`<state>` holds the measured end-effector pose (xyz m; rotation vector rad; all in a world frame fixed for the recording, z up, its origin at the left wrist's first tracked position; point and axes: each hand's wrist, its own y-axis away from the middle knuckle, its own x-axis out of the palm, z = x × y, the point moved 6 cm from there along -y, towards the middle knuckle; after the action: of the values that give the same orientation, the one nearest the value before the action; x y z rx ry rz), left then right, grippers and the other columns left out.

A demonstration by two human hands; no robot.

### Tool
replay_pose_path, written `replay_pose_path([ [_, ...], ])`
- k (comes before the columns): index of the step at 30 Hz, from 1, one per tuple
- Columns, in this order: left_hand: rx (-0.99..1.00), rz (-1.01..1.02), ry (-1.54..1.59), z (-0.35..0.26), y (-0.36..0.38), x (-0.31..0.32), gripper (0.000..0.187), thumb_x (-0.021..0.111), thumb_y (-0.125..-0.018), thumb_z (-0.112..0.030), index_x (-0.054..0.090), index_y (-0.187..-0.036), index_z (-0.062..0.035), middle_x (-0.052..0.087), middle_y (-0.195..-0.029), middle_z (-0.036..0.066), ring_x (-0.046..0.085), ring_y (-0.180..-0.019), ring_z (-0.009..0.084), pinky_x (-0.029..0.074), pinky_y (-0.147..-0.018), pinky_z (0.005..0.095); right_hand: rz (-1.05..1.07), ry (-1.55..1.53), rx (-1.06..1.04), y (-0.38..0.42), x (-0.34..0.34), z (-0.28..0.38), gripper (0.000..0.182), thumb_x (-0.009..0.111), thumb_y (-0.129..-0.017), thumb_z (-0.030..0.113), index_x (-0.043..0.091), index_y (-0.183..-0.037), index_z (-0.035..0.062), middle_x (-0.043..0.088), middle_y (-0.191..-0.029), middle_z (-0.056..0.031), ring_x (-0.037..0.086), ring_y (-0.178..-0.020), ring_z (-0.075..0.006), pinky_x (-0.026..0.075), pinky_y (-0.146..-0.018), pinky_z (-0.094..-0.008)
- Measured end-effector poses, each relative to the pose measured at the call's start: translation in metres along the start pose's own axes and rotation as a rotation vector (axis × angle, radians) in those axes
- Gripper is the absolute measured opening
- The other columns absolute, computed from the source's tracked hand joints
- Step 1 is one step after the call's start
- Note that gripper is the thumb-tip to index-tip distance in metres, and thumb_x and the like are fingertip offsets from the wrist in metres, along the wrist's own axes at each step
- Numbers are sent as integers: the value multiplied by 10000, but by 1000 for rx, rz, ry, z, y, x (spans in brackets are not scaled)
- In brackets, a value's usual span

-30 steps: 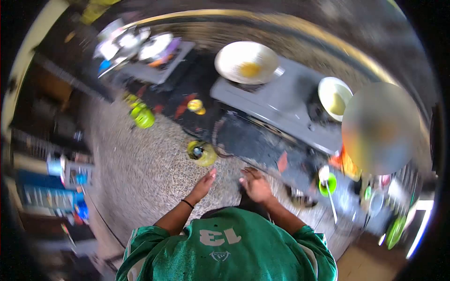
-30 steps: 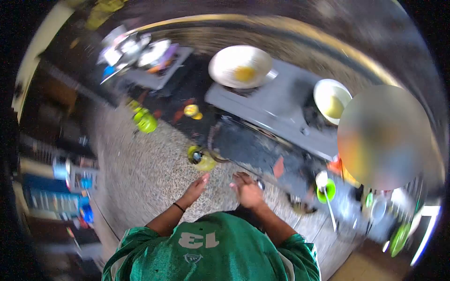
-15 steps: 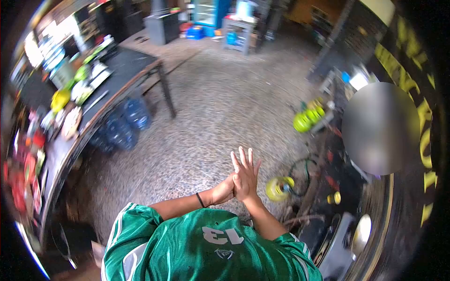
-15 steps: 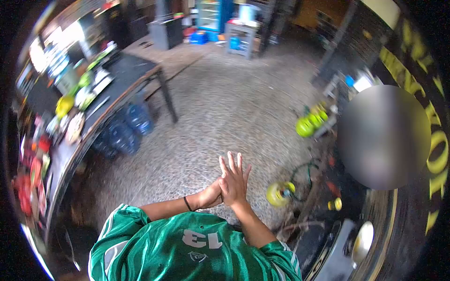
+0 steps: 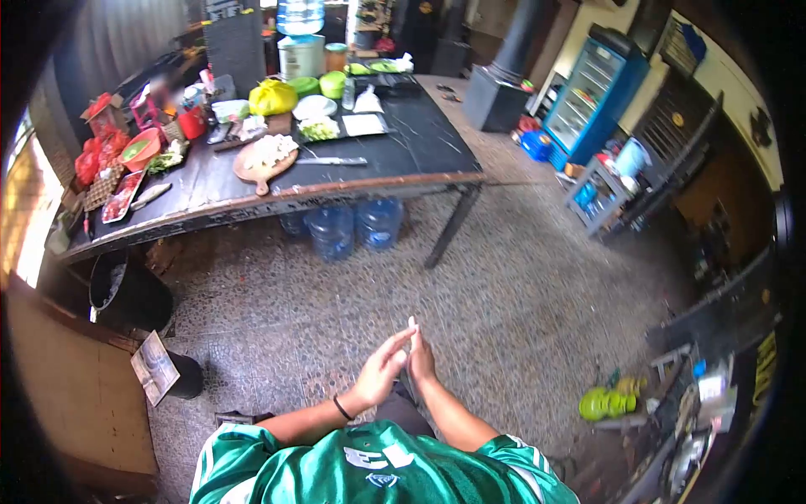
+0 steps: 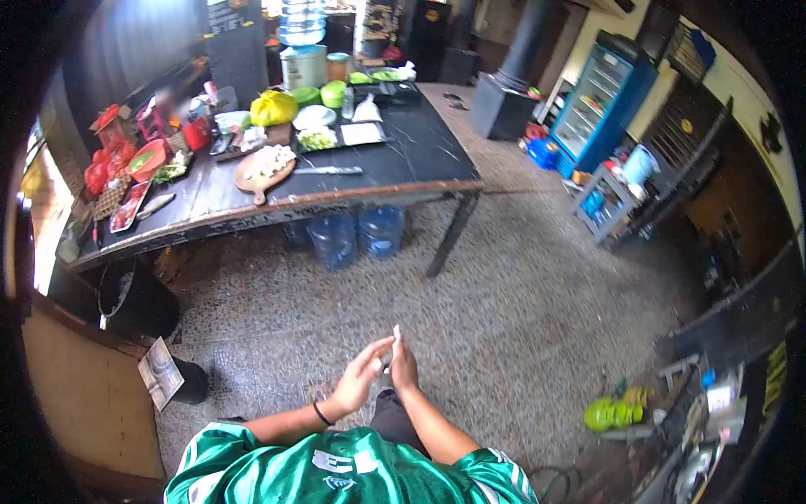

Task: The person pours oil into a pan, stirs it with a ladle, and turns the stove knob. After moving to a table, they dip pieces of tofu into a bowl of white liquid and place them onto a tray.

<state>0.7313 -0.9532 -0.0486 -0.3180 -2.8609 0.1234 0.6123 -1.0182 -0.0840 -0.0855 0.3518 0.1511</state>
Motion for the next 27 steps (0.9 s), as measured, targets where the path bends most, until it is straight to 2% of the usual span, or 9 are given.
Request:
replay_pose_path([
  [2, 184, -51, -441, -11, -22, -8, 905, 528, -1074, -637, 336, -1696, -8, 136, -1812, 256, 130, -1686, 418, 129, -1348, 540, 131, -282, 31, -35, 18, 11, 738, 258, -1136, 571, 326, -1714, 118, 289, -1791, -152, 179, -1684, -348, 115, -1338, -564],
  [5, 361, -114, -630, 5, -65, -30, 930, 524, -1064, -653, 285, -1723, -41, 156, -1803, 270, 142, -1674, 463, 109, -1342, 600, 323, -705, 121, -78, 33, 36, 855, 233, -1107, 685, 249, -1737, 108, 237, -1807, -163, 175, -1684, -334, 121, -1348, -514],
  [8, 630, -62, -1054, 16, -107, -73, 861, 637, -1005, -620, 463, -1631, -54, 331, -1734, 276, 248, -1637, 485, 104, -1325, 687, 504, -1118, 231, -123, 50, 55, 979, 207, -1079, 800, 171, -1761, 98, 185, -1823, -175, 171, -1684, -321, 126, -1357, -464],
  [10, 266, -96, -1387, 42, -130, -130, 705, 690, -988, -533, 587, -1542, -109, 413, -1708, 232, 319, -1627, 414, 110, -1309, 716, 643, -1076, 205, -169, 42, 68, 1005, 225, -1064, 821, 112, -1771, 116, 89, -1844, -156, 105, -1697, -314, 66, -1350, -527],
  [12, -259, -206, -1458, 101, -121, -216, 557, 723, -991, -372, 650, -1480, -116, 622, -1548, 205, 544, -1494, 355, 322, -1273, 634, 693, -765, -40, -211, 46, 69, 980, 269, -1084, 787, 91, -1771, 111, 101, -1842, -160, 108, -1697, -315, 63, -1346, -536],
  [14, -576, -636, -797, 116, -85, -284, 494, 720, -1021, -269, 656, -1461, -53, 745, -1365, 205, 716, -1284, 318, 531, -1127, 492, 696, -614, -148, -237, 50, 70, 924, 385, -1115, 699, 127, -1766, 97, 151, -1832, -168, 150, -1689, -331, 120, -1344, -531],
  [16, -450, -821, -775, 111, -68, -318, 464, 696, -1036, -248, 658, -1440, -23, 788, -1258, 205, 777, -1147, 338, 608, -976, 388, 607, -369, -212, -263, 68, 58, 872, 498, -1129, 590, 170, -1756, 79, 218, -1808, -203, 229, -1667, -350, 207, -1333, -506],
  [21, -440, -1045, -278, 133, -41, -392, 334, 697, -1042, -170, 741, -1349, -46, 822, -1105, 100, 764, -944, 167, 578, -779, 299, 464, -189, 91, -304, 133, -11, 738, 647, -1102, 403, 351, -1681, 53, 444, -1675, -265, 526, -1495, -393, 454, -1203, -478],
  [27, -291, -1066, -242, 113, -56, -470, 318, 666, -1055, -113, 693, -1365, -44, 801, -1083, 85, 745, -954, 161, 583, -804, 308, 414, 2, 62, -341, 204, 7, 626, 681, -1069, 365, 487, -1581, 61, 566, -1560, -238, 653, -1336, -357, 537, -1093, -468],
])
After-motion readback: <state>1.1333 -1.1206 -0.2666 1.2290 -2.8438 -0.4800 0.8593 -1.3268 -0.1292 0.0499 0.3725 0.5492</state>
